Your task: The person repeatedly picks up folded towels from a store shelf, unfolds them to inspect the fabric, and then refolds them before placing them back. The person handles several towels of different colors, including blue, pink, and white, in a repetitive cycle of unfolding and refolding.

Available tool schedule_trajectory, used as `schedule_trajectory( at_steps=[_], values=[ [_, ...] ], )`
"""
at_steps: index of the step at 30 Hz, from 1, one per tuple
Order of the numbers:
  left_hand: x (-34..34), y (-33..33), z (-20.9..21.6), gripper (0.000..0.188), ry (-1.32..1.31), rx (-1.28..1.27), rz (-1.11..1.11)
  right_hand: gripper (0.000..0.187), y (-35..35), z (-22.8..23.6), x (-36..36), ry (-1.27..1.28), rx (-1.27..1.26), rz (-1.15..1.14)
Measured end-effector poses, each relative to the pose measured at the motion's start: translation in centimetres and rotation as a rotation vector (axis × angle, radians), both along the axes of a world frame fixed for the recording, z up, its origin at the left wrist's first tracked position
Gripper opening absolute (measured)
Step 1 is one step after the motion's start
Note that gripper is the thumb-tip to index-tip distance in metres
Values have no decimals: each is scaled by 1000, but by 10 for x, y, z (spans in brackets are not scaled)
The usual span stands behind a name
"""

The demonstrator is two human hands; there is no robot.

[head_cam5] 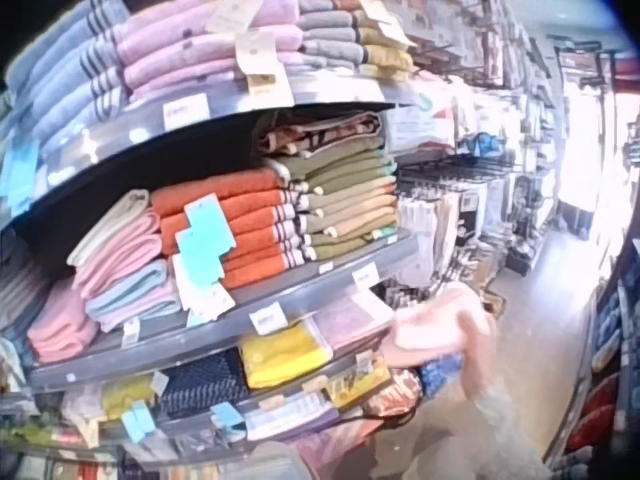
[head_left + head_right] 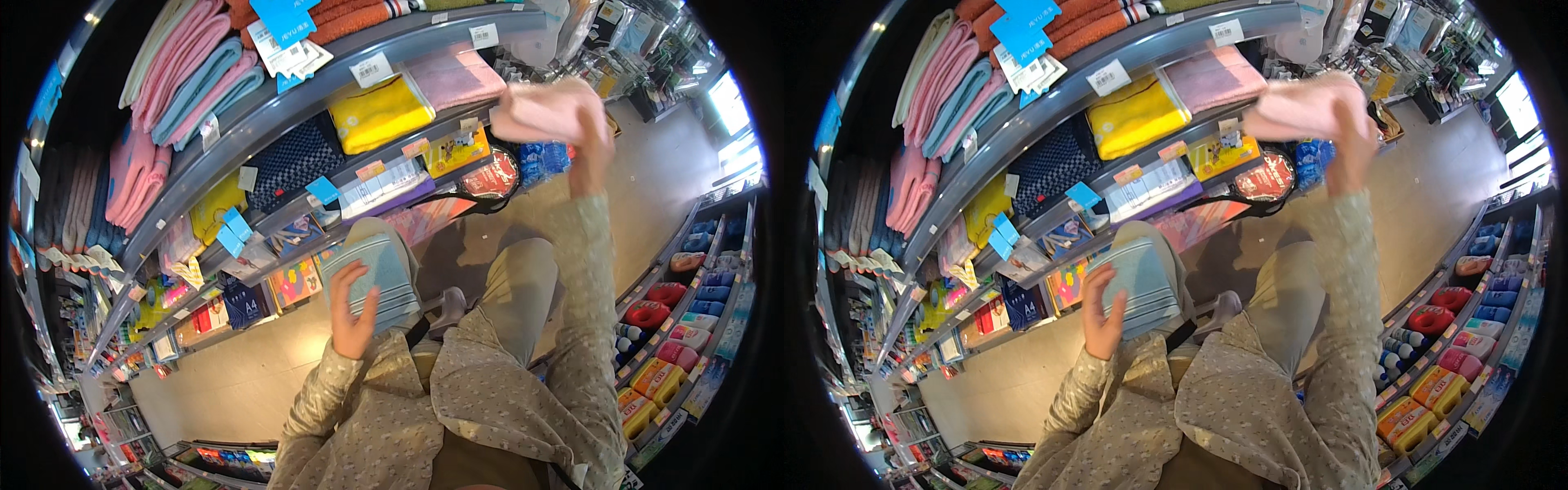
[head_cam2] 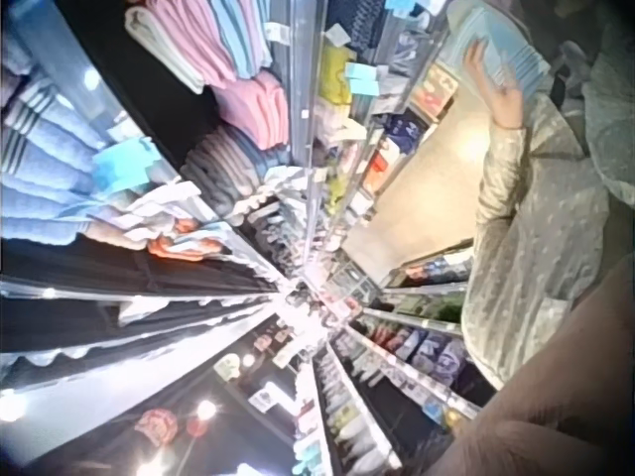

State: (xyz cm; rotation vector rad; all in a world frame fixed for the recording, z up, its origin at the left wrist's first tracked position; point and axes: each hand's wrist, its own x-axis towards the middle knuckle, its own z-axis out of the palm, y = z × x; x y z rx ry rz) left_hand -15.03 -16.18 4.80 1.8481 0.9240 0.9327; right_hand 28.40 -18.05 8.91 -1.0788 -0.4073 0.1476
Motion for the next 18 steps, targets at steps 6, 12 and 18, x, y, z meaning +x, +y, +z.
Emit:
schedule_trajectory(
  at_steps=[6,12,18],
  values=[
    [65,-27,-32,53,-321,-849,-449,44,-80,38,-94,216,-99,330],
    [120,-50,2,103,-780,-1387,-434,33,-101,24,-152,453,-147,419],
    [104,-45,-21,84,-1006,-1620,-420,28,-151,-61,-164,-40,-735,284]
  ],
)
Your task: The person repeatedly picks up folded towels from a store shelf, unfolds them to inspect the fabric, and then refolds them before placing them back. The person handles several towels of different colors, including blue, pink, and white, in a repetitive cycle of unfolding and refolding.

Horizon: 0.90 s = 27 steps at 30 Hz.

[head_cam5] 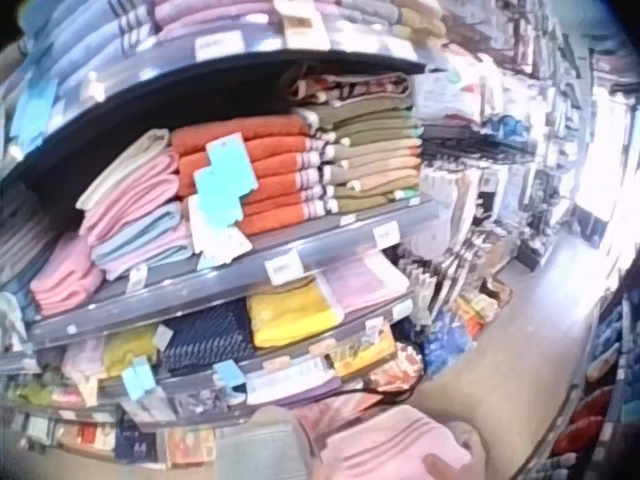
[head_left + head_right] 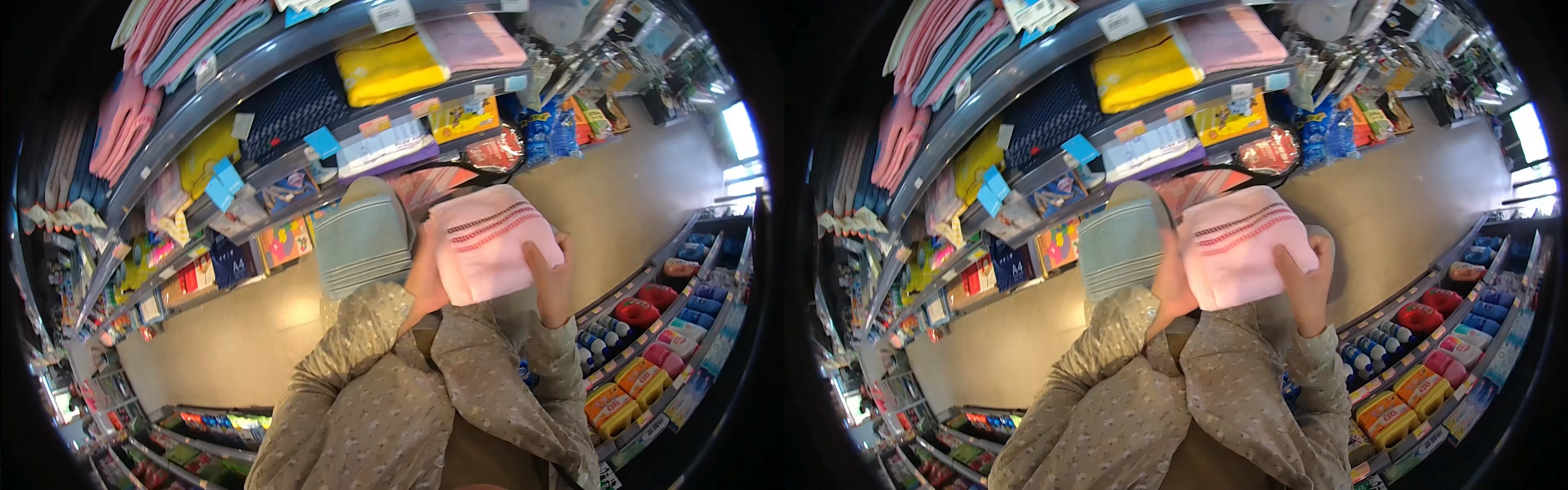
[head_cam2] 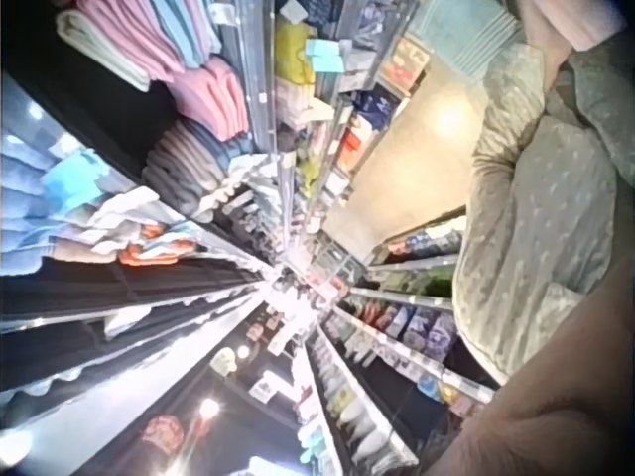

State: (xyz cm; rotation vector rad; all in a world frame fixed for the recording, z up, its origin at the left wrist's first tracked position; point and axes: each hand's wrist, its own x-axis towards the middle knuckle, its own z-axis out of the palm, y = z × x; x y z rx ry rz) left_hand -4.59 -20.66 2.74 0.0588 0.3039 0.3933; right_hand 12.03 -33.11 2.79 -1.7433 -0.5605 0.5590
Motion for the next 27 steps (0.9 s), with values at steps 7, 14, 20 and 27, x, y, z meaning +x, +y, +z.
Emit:
schedule_trajectory(
  at_steps=[7,14,20,27],
  values=[
    [2,-29,-34,52,285,264,-189,55,-20,-12,-40,795,449,-39],
    [-3,-16,-32,49,369,558,-214,56,-8,-11,-61,940,449,14],
    [-36,6,-26,53,469,969,-67,54,50,13,11,1134,762,48],
    [-114,44,0,41,870,1681,192,51,181,56,98,1110,1111,295]
  ],
)
